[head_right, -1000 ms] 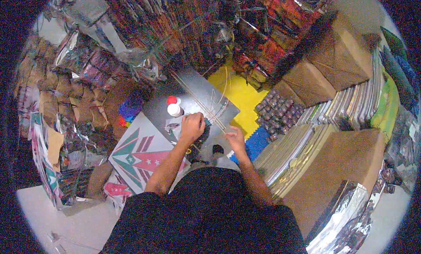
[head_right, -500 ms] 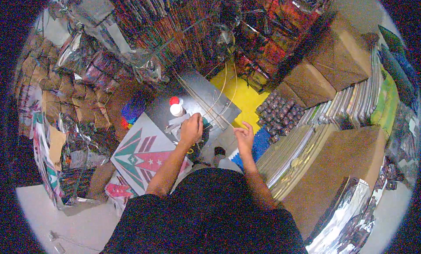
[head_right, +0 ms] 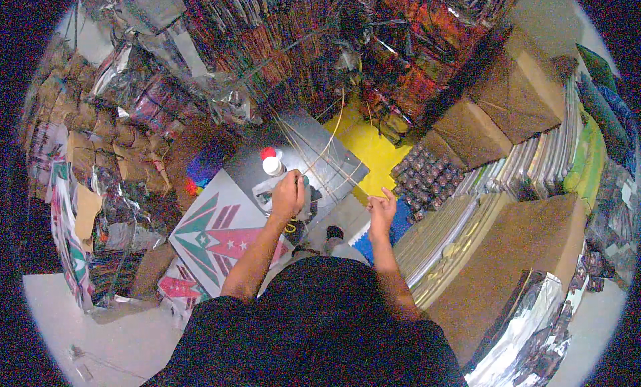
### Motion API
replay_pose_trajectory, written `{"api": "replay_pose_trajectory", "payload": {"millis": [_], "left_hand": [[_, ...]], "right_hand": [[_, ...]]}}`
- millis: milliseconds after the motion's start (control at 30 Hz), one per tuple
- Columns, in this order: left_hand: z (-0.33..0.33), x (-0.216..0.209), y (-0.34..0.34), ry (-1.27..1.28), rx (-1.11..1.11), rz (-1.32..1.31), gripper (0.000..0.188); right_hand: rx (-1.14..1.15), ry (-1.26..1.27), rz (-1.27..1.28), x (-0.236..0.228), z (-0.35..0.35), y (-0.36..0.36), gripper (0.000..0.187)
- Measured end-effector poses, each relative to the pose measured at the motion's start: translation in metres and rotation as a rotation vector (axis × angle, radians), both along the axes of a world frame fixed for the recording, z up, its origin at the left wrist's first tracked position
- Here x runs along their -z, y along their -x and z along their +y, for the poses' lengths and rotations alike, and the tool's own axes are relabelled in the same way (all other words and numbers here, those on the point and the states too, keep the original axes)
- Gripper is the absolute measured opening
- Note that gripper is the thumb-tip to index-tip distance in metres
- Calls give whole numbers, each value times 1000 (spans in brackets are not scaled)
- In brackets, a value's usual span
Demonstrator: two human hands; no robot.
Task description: The person assembles a kite frame using thin wooden sticks and string. They tie the sticks together to form a cross shape and then attach the frame to a printed kite sail with a geometric design.
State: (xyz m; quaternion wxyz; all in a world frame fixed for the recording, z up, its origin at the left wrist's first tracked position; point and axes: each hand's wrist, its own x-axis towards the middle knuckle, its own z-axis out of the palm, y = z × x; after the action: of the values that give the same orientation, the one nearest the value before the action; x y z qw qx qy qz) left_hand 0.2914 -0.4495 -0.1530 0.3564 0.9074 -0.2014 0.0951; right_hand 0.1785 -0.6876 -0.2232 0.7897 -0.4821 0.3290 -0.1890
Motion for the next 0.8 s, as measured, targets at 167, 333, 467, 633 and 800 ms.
{"api": "replay_pose_trajectory", "payload": {"millis": [167, 333, 467, 633, 800], "left_hand": [[6, 0, -3, 59, -14, -60, 17], [7, -10, -5, 75, -67, 13, 17], [9, -15, -5, 93, -74, 1, 16], [10, -23, -5, 107, -43, 5, 15], [11, -27, -6, 71, 19, -100, 14]], "right_hand": [[-12, -19, -16, -2, -3, 3, 51], [-3, 6, 13, -1, -3, 9, 51], [4, -33, 8, 0, -3, 14, 51], [-10, -86, 5, 3, 1, 15, 53], [-36, -151, 1, -1, 13, 9, 48]]}}
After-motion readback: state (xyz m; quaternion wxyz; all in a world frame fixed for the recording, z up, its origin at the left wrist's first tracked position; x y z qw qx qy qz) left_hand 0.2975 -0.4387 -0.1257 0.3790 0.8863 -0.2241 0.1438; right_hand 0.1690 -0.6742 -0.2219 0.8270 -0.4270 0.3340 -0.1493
